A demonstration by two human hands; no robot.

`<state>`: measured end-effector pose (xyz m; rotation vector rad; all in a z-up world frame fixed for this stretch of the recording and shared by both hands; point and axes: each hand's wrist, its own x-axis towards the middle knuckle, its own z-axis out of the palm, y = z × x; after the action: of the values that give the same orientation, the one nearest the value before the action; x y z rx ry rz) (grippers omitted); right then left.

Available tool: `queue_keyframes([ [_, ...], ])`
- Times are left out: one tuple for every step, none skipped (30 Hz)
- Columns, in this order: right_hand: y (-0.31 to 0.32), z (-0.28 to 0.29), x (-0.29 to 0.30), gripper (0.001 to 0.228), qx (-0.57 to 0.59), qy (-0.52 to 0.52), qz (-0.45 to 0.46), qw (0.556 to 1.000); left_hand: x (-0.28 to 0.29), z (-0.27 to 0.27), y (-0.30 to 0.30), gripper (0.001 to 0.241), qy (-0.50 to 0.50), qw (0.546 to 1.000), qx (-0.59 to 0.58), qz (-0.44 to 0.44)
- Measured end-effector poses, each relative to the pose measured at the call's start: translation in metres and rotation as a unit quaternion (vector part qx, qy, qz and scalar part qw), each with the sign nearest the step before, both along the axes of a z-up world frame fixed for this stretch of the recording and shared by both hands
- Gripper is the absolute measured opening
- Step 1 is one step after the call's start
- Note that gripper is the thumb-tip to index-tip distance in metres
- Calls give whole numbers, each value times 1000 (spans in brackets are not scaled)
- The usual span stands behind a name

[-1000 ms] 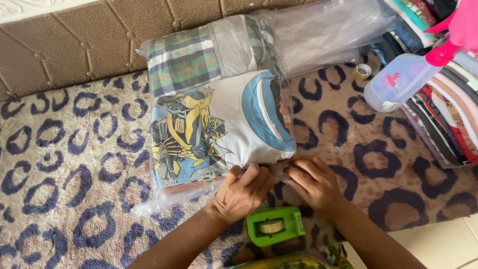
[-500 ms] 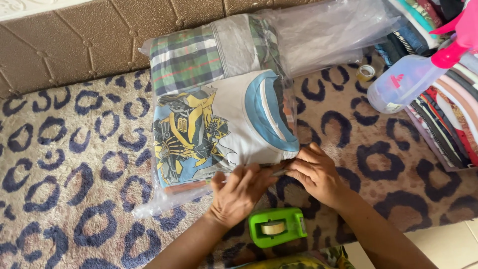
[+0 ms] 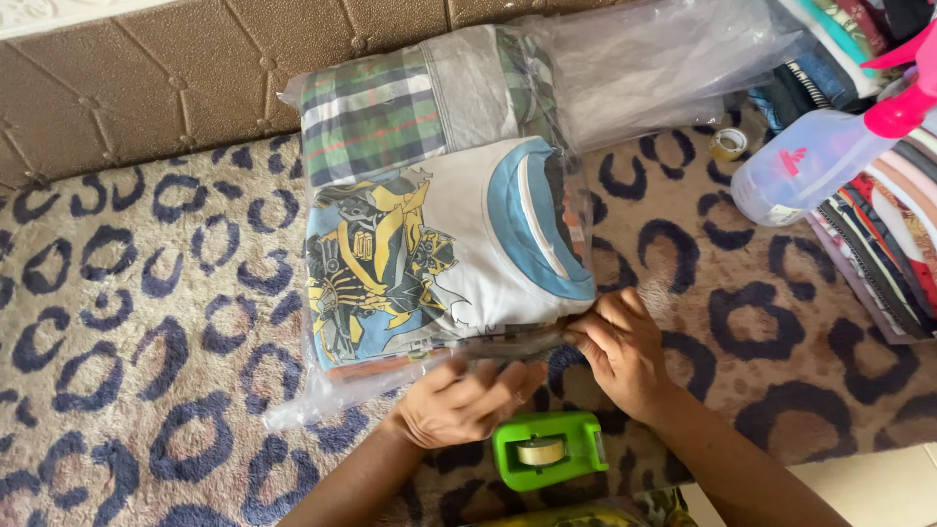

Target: The person folds a stack of clothes, including a t-shirt and a plaid shirt, and places them into a clear plastic bag. They then use a green tape dispenser to apply clear tape to seal the bag closed.

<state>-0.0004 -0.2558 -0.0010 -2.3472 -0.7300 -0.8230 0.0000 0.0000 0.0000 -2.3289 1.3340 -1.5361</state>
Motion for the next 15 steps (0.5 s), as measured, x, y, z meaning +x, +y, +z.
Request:
queue_keyframes([
  [1,1,0,19,2,-2,-1,1000,-1,6,4,42,9,995,98,-31],
  [3,4,-1,19,2,-2,0,1000,2,9,5,42,9,995,98,-29],
  [4,7,-2,22,-3,2,-6,1000,4,12,6,35,41,994,89,-39],
  [5,9,-4,26,-8,5,-11,1000,6,15,6,40,72,993,81,-48],
  [1,2,-3,26,-9,5,-12,1000,7,11,2,40,71,993,80,-49],
  [-4,-6,-1,14,65,17,-2,998,8,8,-3,32,48,998,23,-40],
  [-8,-14,0,8,138,31,9,990,9,4,-7,25,26,999,-35,-31],
  [-11,-6,-3,8,138,32,8,990,8,2,-7,25,27,999,-35,-31],
  [-14,3,-6,11,143,21,-2,989,8,0,-7,28,33,998,-39,-27],
  [-17,12,-9,15,149,9,-12,989,7,-1,-7,31,38,998,-44,-22],
  [-15,12,-9,15,147,9,-14,989,8,-2,-7,31,39,998,-45,-24],
  [-14,11,-9,16,126,12,6,992,8,-4,-6,32,44,998,-42,-22],
  [-13,11,-9,19,105,16,28,994,7,-5,-5,34,51,998,-38,-19],
  [-12,6,-8,19,103,18,27,994,7,-5,-5,34,53,998,-40,-20],
  [-11,2,-5,15,105,18,23,994,7,-4,-5,36,56,998,-36,-19],
])
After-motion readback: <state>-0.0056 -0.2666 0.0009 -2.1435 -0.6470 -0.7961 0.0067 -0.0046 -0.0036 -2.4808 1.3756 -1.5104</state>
